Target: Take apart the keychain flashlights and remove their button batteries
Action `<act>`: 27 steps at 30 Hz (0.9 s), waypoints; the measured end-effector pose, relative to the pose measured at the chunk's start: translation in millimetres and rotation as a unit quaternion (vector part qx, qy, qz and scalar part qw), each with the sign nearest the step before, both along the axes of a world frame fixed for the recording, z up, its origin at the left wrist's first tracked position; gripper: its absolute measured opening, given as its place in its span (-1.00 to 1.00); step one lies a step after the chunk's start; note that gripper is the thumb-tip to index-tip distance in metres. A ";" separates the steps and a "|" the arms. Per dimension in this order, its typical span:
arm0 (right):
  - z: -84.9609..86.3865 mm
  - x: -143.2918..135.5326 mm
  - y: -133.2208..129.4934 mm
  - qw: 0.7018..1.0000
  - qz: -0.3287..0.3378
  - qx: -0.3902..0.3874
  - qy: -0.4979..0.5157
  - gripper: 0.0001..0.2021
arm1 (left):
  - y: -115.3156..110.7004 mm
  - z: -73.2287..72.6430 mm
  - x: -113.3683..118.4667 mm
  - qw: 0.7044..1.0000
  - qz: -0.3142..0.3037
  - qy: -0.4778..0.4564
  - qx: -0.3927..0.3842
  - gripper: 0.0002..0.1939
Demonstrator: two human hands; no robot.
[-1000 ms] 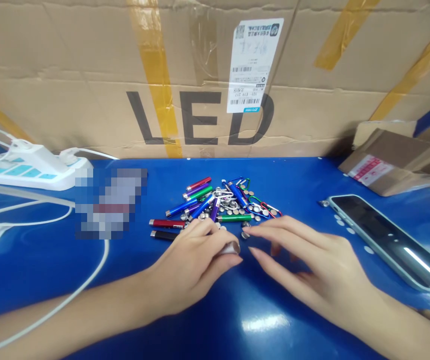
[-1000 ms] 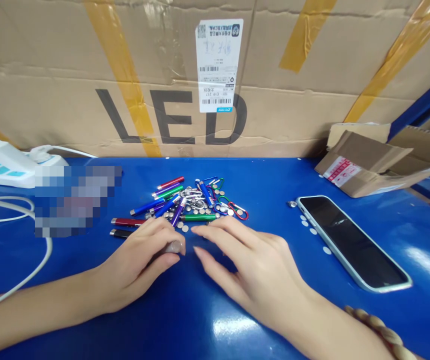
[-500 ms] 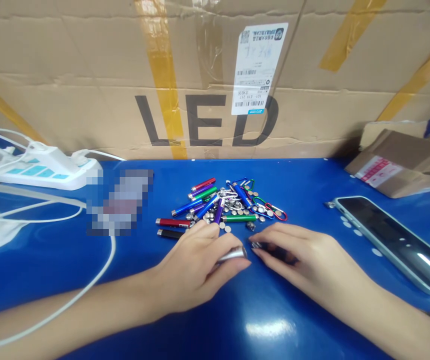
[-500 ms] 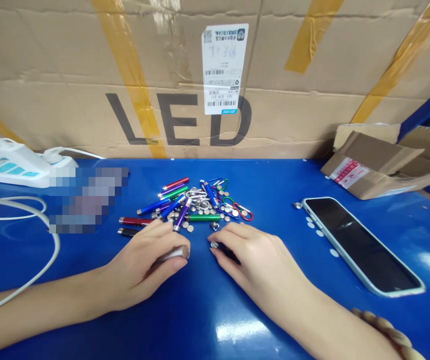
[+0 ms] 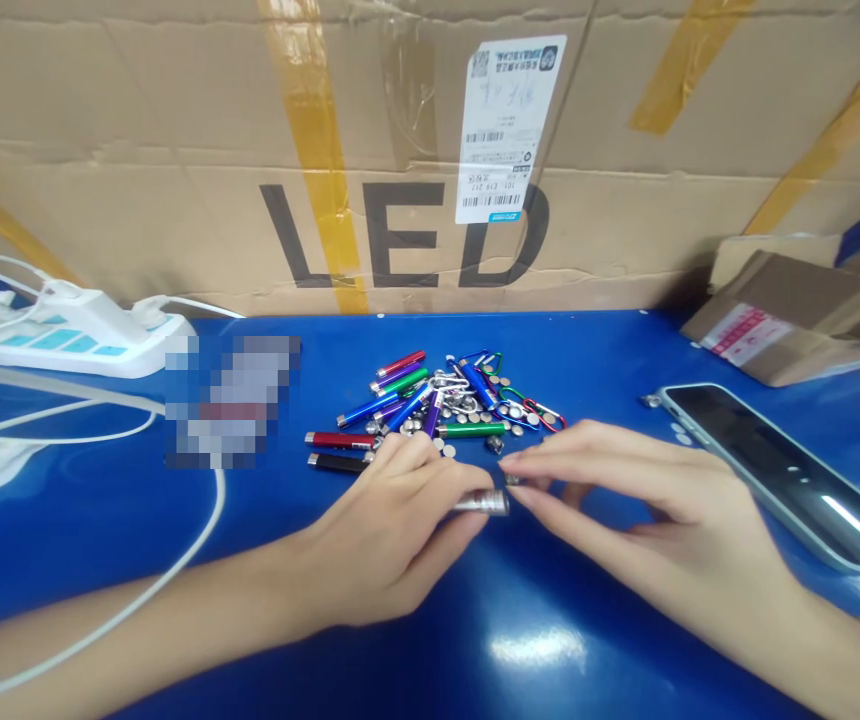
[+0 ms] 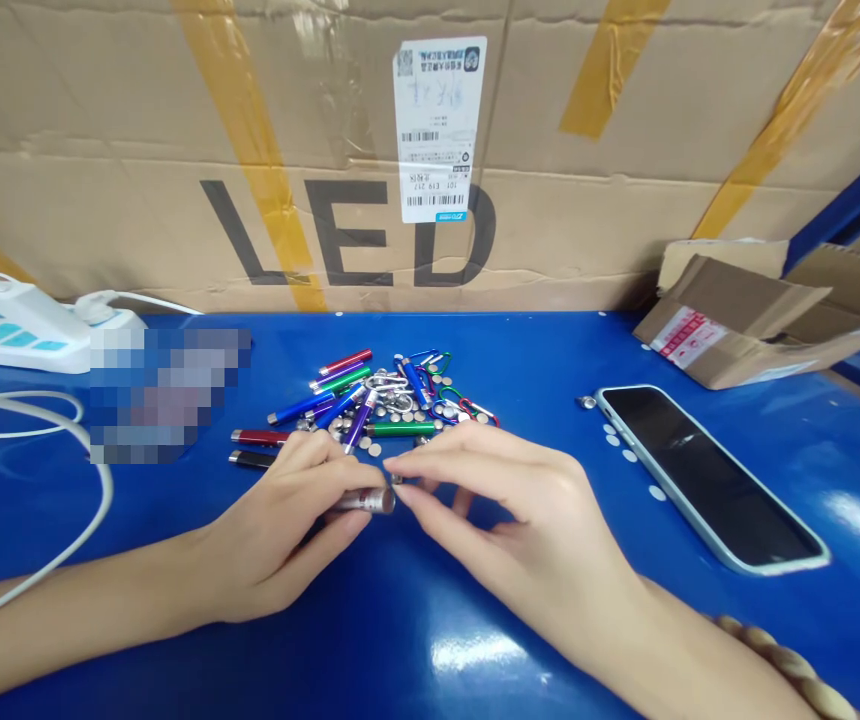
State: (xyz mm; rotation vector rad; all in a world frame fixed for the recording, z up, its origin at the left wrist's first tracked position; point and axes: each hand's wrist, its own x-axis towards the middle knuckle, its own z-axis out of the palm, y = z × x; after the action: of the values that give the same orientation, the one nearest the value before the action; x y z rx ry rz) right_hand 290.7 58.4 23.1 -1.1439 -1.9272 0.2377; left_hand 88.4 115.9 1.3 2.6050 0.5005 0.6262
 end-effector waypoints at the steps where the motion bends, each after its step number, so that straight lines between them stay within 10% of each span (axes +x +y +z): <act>1: 0.6 -0.1 -0.8 1.000 0.008 -0.006 0.009 -0.80 | 0.4 -0.2 0.3 1.000 -0.002 0.002 0.000 -0.85; 27: 5.6 2.6 5.5 0.974 0.124 -0.190 -0.019 -0.79 | 4.8 -2.9 -4.1 0.990 -0.094 -0.045 0.094 -0.81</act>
State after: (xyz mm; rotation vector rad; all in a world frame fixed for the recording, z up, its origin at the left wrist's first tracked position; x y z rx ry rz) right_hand 293.4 63.9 28.7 -1.1504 -2.1156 0.7516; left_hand 84.3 120.7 -1.7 2.7412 0.1725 0.7541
